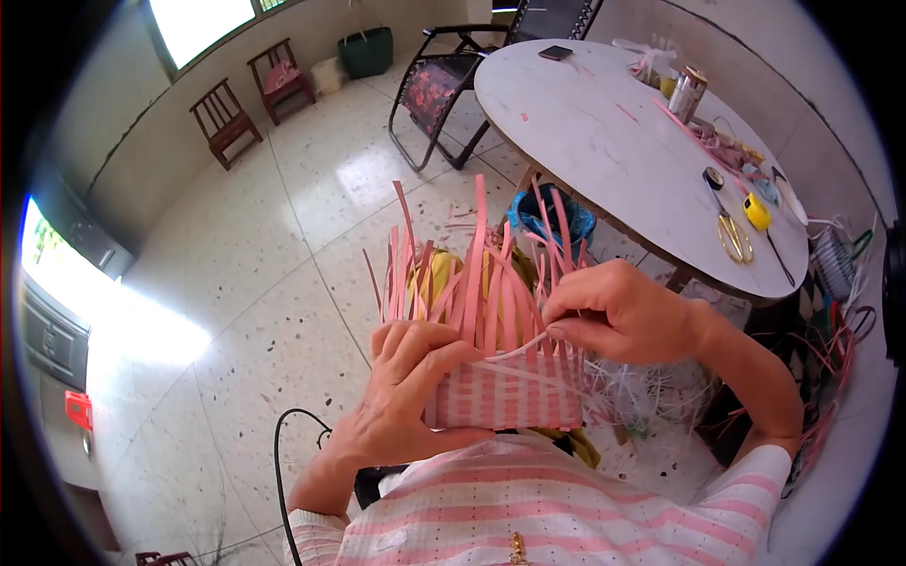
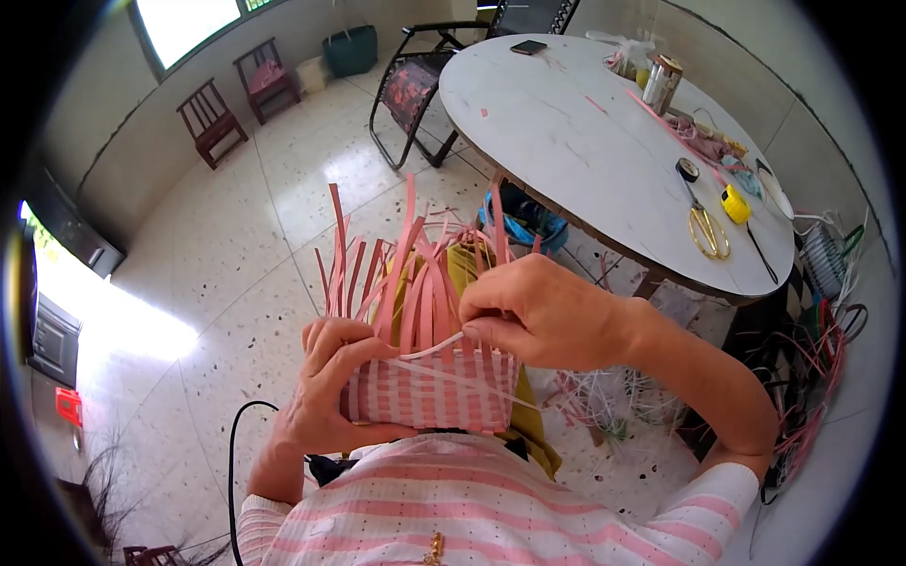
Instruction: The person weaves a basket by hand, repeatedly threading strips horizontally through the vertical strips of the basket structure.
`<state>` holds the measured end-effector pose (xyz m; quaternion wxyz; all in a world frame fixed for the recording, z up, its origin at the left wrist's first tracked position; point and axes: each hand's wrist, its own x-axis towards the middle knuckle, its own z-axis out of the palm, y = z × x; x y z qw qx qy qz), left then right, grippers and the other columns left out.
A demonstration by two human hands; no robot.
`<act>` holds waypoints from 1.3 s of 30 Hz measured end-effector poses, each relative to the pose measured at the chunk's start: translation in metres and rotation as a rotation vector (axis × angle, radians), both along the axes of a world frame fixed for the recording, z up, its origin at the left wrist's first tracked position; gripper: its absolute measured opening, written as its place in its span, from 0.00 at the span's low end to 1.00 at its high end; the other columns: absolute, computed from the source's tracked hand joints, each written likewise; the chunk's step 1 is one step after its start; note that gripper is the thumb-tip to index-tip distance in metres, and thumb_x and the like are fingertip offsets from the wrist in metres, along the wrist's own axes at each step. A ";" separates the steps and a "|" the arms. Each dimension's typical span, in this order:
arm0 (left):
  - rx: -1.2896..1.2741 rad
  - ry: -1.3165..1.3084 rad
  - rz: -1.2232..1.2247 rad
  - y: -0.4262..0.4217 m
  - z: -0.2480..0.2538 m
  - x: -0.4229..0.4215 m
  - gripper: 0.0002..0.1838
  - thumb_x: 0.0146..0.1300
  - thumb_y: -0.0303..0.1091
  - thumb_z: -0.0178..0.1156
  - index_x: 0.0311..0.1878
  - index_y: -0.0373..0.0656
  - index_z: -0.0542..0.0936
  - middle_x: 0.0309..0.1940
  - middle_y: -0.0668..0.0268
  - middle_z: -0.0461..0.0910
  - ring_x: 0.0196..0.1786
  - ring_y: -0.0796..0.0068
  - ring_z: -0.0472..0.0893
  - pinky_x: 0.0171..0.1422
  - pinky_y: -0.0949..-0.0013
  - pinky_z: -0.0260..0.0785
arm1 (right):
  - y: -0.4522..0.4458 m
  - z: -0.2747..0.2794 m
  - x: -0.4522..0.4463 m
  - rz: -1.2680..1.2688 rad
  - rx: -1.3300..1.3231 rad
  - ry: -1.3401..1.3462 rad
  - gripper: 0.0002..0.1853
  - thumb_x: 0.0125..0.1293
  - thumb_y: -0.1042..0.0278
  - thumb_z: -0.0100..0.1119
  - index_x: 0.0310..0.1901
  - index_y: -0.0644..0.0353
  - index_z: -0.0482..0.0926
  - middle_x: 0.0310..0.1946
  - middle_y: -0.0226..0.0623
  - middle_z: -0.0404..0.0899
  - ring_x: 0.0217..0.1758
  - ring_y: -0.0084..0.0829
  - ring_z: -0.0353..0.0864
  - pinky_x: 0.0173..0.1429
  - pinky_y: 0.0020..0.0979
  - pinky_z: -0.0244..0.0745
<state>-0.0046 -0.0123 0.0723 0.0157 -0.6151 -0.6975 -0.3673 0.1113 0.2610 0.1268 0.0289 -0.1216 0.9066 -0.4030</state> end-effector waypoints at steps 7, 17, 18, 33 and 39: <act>0.036 0.024 -0.025 0.005 -0.004 -0.001 0.46 0.33 0.47 0.88 0.60 0.48 0.78 0.54 0.64 0.75 0.56 0.59 0.74 0.65 0.52 0.59 | -0.006 -0.002 -0.023 0.143 0.143 0.288 0.06 0.67 0.71 0.65 0.42 0.62 0.79 0.44 0.42 0.80 0.48 0.47 0.81 0.52 0.45 0.75; -0.001 -0.003 -0.065 0.005 0.000 -0.002 0.43 0.40 0.42 0.83 0.63 0.45 0.76 0.56 0.61 0.73 0.60 0.57 0.73 0.69 0.52 0.56 | -0.020 0.026 -0.039 0.301 0.485 0.432 0.07 0.61 0.72 0.63 0.41 0.61 0.80 0.40 0.39 0.82 0.42 0.44 0.85 0.48 0.40 0.80; -0.004 0.003 -0.058 0.006 0.000 -0.001 0.43 0.39 0.41 0.83 0.63 0.45 0.76 0.56 0.61 0.73 0.61 0.56 0.73 0.70 0.51 0.56 | -0.026 0.034 -0.036 0.308 0.649 0.446 0.06 0.59 0.72 0.62 0.38 0.60 0.78 0.39 0.39 0.82 0.43 0.41 0.85 0.46 0.39 0.80; -0.030 0.008 -0.017 0.002 0.002 0.000 0.40 0.42 0.40 0.83 0.62 0.45 0.78 0.56 0.61 0.73 0.62 0.56 0.72 0.70 0.52 0.58 | -0.003 0.021 -0.022 -0.085 -0.013 -0.464 0.09 0.66 0.68 0.67 0.32 0.65 0.83 0.22 0.37 0.84 0.21 0.21 0.79 0.25 0.26 0.72; -0.031 0.017 -0.031 0.004 0.004 -0.001 0.39 0.43 0.40 0.82 0.61 0.47 0.79 0.55 0.62 0.74 0.62 0.57 0.72 0.70 0.54 0.58 | 0.011 0.000 0.011 -0.170 -0.456 -0.701 0.07 0.76 0.71 0.61 0.42 0.66 0.81 0.23 0.33 0.83 0.19 0.13 0.76 0.21 0.18 0.63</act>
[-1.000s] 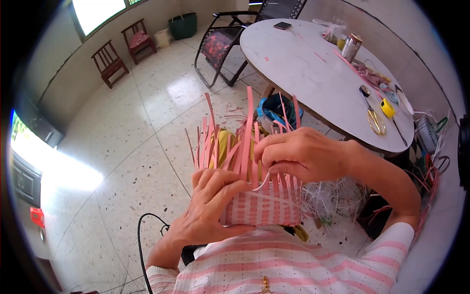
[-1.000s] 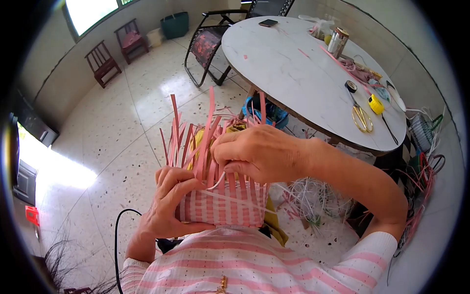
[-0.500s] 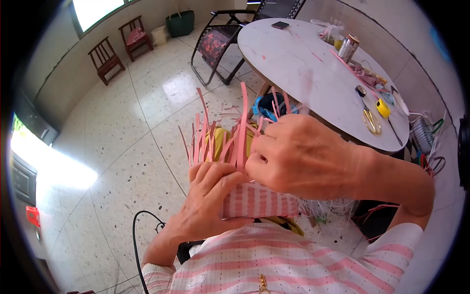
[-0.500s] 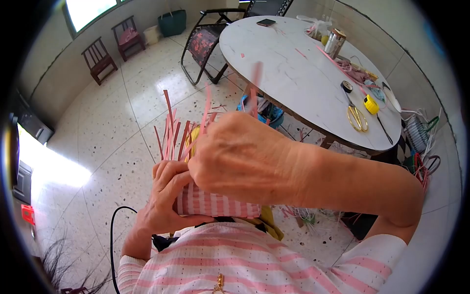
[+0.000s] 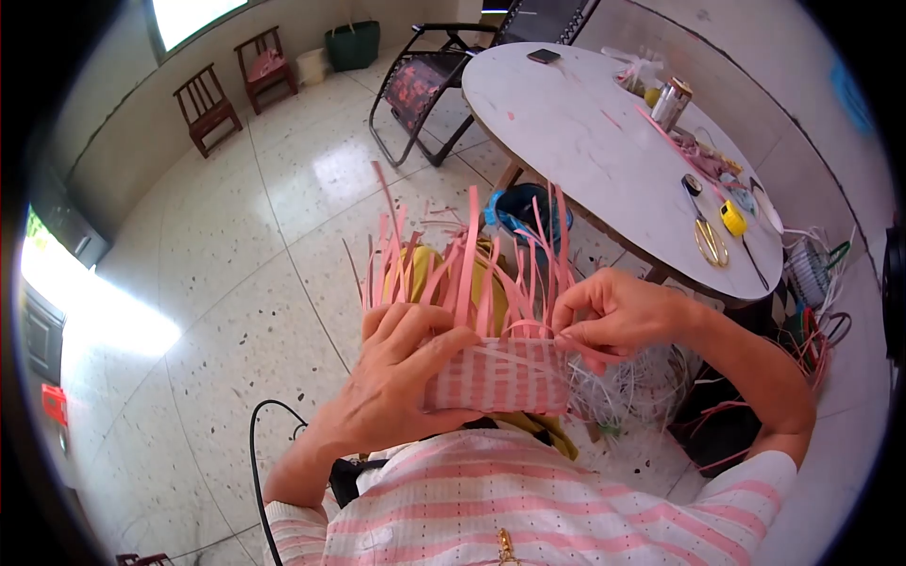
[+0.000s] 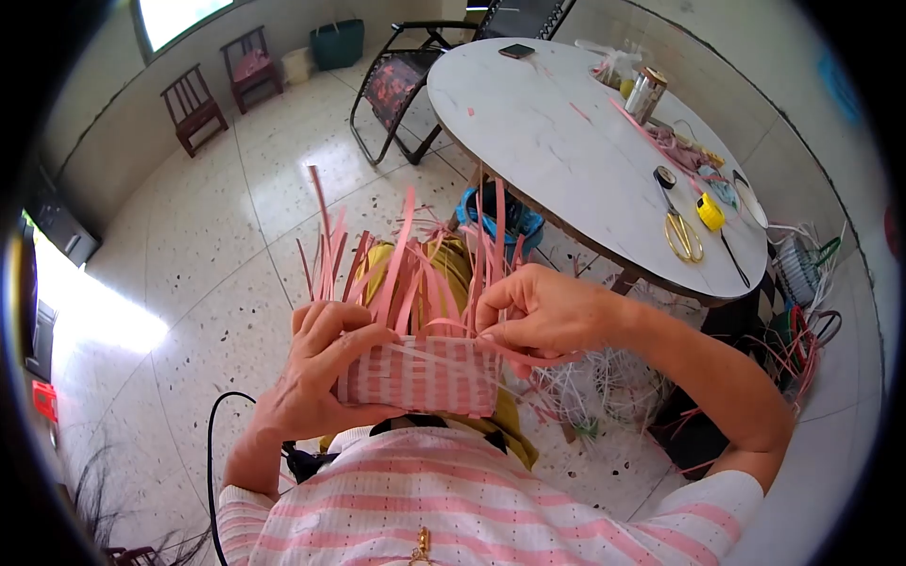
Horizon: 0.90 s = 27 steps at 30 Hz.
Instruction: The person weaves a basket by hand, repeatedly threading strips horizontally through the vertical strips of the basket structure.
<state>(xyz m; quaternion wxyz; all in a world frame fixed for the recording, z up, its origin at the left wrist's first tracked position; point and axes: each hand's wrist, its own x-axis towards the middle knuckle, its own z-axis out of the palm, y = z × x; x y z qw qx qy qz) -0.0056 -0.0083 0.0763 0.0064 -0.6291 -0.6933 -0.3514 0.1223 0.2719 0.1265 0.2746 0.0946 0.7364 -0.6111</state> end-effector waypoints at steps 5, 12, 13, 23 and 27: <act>-0.039 0.014 -0.015 0.004 0.003 -0.001 0.39 0.43 0.41 0.83 0.61 0.48 0.79 0.56 0.62 0.74 0.63 0.57 0.72 0.71 0.53 0.56 | -0.001 -0.012 0.010 -0.051 -0.042 0.048 0.07 0.78 0.71 0.58 0.44 0.66 0.81 0.23 0.33 0.83 0.18 0.13 0.75 0.19 0.18 0.62; -0.068 0.140 0.087 0.012 0.012 0.014 0.45 0.35 0.48 0.86 0.62 0.50 0.80 0.56 0.63 0.73 0.62 0.57 0.72 0.70 0.49 0.57 | -0.001 -0.009 0.008 -0.094 -0.068 0.061 0.07 0.76 0.68 0.61 0.43 0.63 0.80 0.24 0.30 0.83 0.18 0.13 0.70 0.22 0.19 0.63; -0.076 0.137 0.097 0.013 0.011 0.014 0.46 0.34 0.48 0.87 0.61 0.49 0.80 0.56 0.63 0.73 0.62 0.57 0.72 0.71 0.50 0.57 | -0.001 -0.009 0.009 -0.095 -0.042 0.082 0.06 0.76 0.69 0.62 0.42 0.63 0.80 0.26 0.30 0.83 0.21 0.14 0.72 0.24 0.21 0.65; -0.089 0.027 -0.013 0.015 0.010 0.012 0.45 0.40 0.41 0.83 0.65 0.43 0.76 0.57 0.61 0.72 0.64 0.55 0.70 0.72 0.52 0.54 | 0.001 -0.008 -0.013 0.327 0.364 0.832 0.03 0.66 0.79 0.61 0.41 0.65 0.79 0.44 0.40 0.80 0.43 0.36 0.81 0.47 0.36 0.76; -0.086 0.034 -0.009 0.013 0.008 0.010 0.45 0.41 0.41 0.84 0.66 0.43 0.76 0.58 0.61 0.72 0.64 0.55 0.70 0.71 0.52 0.55 | -0.009 0.013 -0.013 0.426 0.601 0.881 0.03 0.64 0.78 0.60 0.39 0.64 0.80 0.46 0.43 0.81 0.47 0.45 0.85 0.50 0.42 0.79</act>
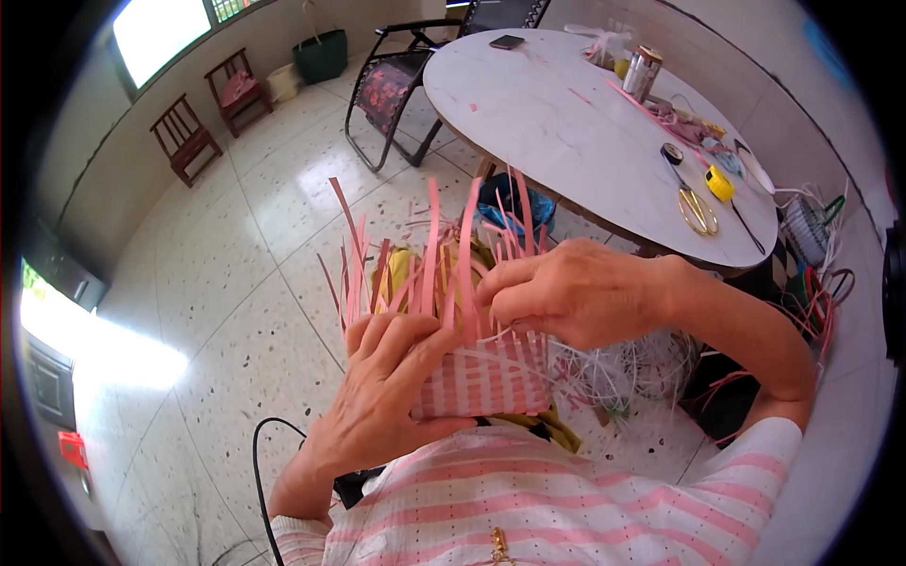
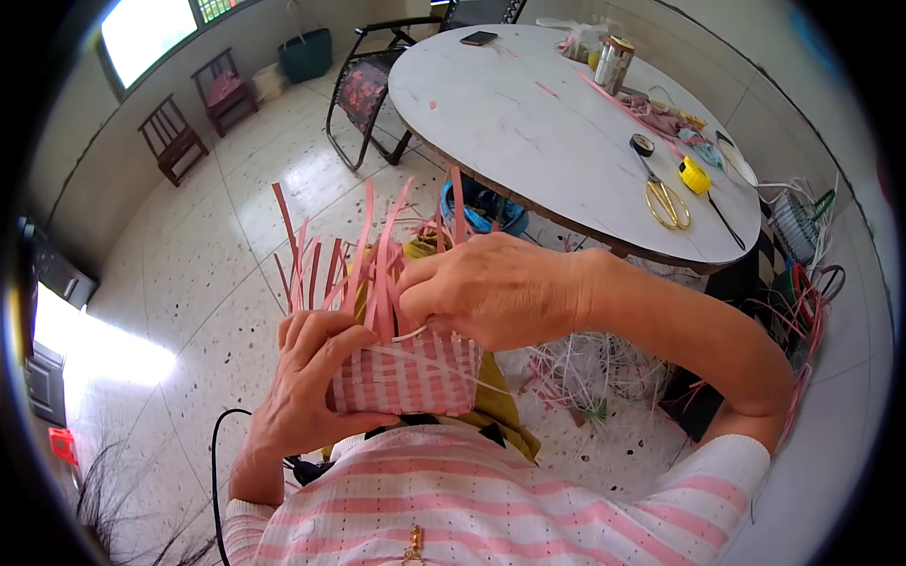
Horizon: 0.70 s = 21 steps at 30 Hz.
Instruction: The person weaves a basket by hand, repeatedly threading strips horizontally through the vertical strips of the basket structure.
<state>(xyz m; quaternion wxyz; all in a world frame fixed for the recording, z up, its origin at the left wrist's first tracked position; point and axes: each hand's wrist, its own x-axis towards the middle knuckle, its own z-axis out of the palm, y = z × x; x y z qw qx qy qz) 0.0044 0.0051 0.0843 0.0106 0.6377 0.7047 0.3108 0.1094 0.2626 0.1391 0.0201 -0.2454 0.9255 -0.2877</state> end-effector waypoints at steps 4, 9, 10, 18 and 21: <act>0.013 -0.004 0.015 0.001 -0.002 -0.001 0.45 0.41 0.41 0.83 0.66 0.44 0.75 0.58 0.61 0.73 0.65 0.56 0.71 0.70 0.51 0.56 | -0.017 0.022 0.007 -0.060 0.400 0.173 0.03 0.63 0.76 0.58 0.36 0.65 0.80 0.39 0.44 0.83 0.43 0.46 0.88 0.45 0.42 0.83; -0.028 0.002 -0.016 0.000 0.000 -0.001 0.45 0.41 0.41 0.83 0.66 0.44 0.75 0.59 0.61 0.73 0.64 0.56 0.71 0.70 0.52 0.56 | -0.025 0.029 0.013 -0.156 0.542 0.145 0.04 0.62 0.72 0.62 0.33 0.64 0.82 0.27 0.42 0.83 0.33 0.41 0.89 0.37 0.40 0.83; -0.037 0.003 -0.030 0.000 0.001 -0.001 0.45 0.41 0.41 0.83 0.66 0.44 0.75 0.59 0.61 0.72 0.64 0.57 0.71 0.70 0.52 0.56 | -0.019 0.024 0.013 -0.195 0.475 0.145 0.05 0.62 0.71 0.63 0.33 0.63 0.84 0.24 0.42 0.83 0.30 0.38 0.88 0.35 0.38 0.82; -0.033 -0.027 -0.024 -0.003 -0.001 -0.003 0.45 0.41 0.40 0.83 0.66 0.44 0.74 0.59 0.62 0.72 0.63 0.57 0.71 0.70 0.53 0.56 | 0.043 -0.030 0.020 -0.490 -0.491 -0.932 0.10 0.74 0.66 0.64 0.49 0.61 0.86 0.26 0.32 0.88 0.21 0.10 0.72 0.22 0.19 0.63; -0.024 -0.011 -0.022 0.002 -0.003 -0.005 0.44 0.41 0.43 0.84 0.64 0.45 0.76 0.58 0.62 0.74 0.62 0.57 0.73 0.69 0.53 0.58 | 0.050 -0.050 0.037 -0.464 -0.652 -0.991 0.11 0.75 0.64 0.65 0.50 0.63 0.86 0.27 0.36 0.88 0.17 0.10 0.68 0.20 0.18 0.59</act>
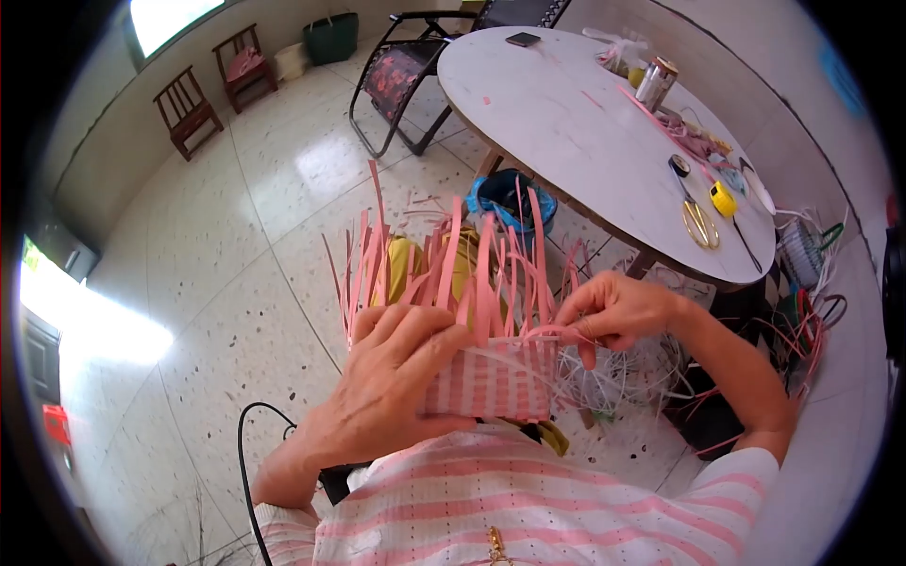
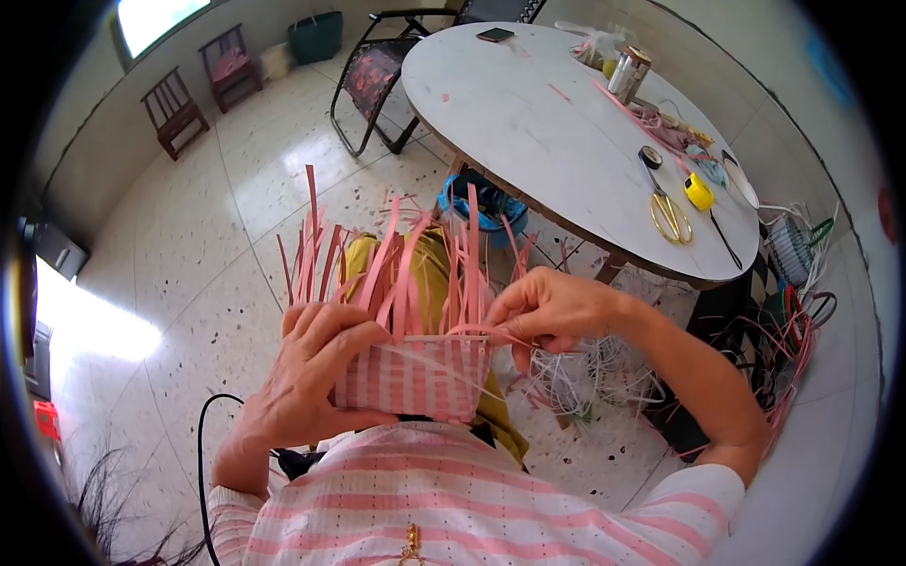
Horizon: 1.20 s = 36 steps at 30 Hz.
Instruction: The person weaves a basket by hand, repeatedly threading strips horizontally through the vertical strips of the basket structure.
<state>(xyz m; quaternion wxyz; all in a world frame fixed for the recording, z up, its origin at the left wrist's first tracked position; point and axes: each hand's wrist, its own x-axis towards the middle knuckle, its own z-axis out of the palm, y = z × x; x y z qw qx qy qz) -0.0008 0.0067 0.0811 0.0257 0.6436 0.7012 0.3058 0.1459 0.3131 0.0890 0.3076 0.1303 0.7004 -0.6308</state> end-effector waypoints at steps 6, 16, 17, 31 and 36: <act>0.025 0.001 0.039 0.004 0.002 -0.004 0.41 0.40 0.46 0.85 0.61 0.48 0.78 0.56 0.63 0.75 0.61 0.58 0.74 0.68 0.54 0.59 | -0.005 -0.015 0.032 -0.045 0.140 0.233 0.09 0.74 0.68 0.66 0.45 0.65 0.87 0.31 0.28 0.87 0.25 0.13 0.75 0.30 0.19 0.72; 0.015 0.005 0.033 0.004 0.003 -0.003 0.40 0.41 0.48 0.85 0.60 0.48 0.80 0.56 0.64 0.76 0.60 0.58 0.74 0.68 0.56 0.58 | -0.075 0.010 0.016 0.100 0.746 1.055 0.39 0.60 0.48 0.78 0.66 0.62 0.75 0.60 0.47 0.66 0.57 0.44 0.73 0.61 0.38 0.74; 0.017 0.005 0.039 0.003 0.002 -0.003 0.40 0.41 0.48 0.85 0.60 0.48 0.80 0.56 0.64 0.76 0.60 0.58 0.74 0.68 0.56 0.58 | -0.076 0.009 0.014 0.105 0.744 1.058 0.39 0.60 0.48 0.78 0.66 0.62 0.75 0.60 0.47 0.66 0.57 0.44 0.73 0.61 0.38 0.74; 0.211 -0.215 0.191 -0.021 -0.013 -0.018 0.49 0.40 0.50 0.86 0.67 0.48 0.74 0.67 0.56 0.66 0.73 0.49 0.64 0.78 0.48 0.53 | -0.080 0.021 0.001 0.061 0.836 0.937 0.28 0.56 0.61 0.79 0.56 0.62 0.80 0.54 0.43 0.70 0.56 0.42 0.72 0.62 0.41 0.70; 0.257 -0.341 0.227 -0.026 -0.047 -0.023 0.46 0.44 0.53 0.84 0.65 0.48 0.75 0.66 0.55 0.67 0.72 0.48 0.66 0.76 0.47 0.57 | -0.093 0.036 -0.016 0.112 0.959 1.033 0.20 0.59 0.65 0.76 0.49 0.63 0.81 0.47 0.42 0.75 0.52 0.43 0.75 0.58 0.43 0.71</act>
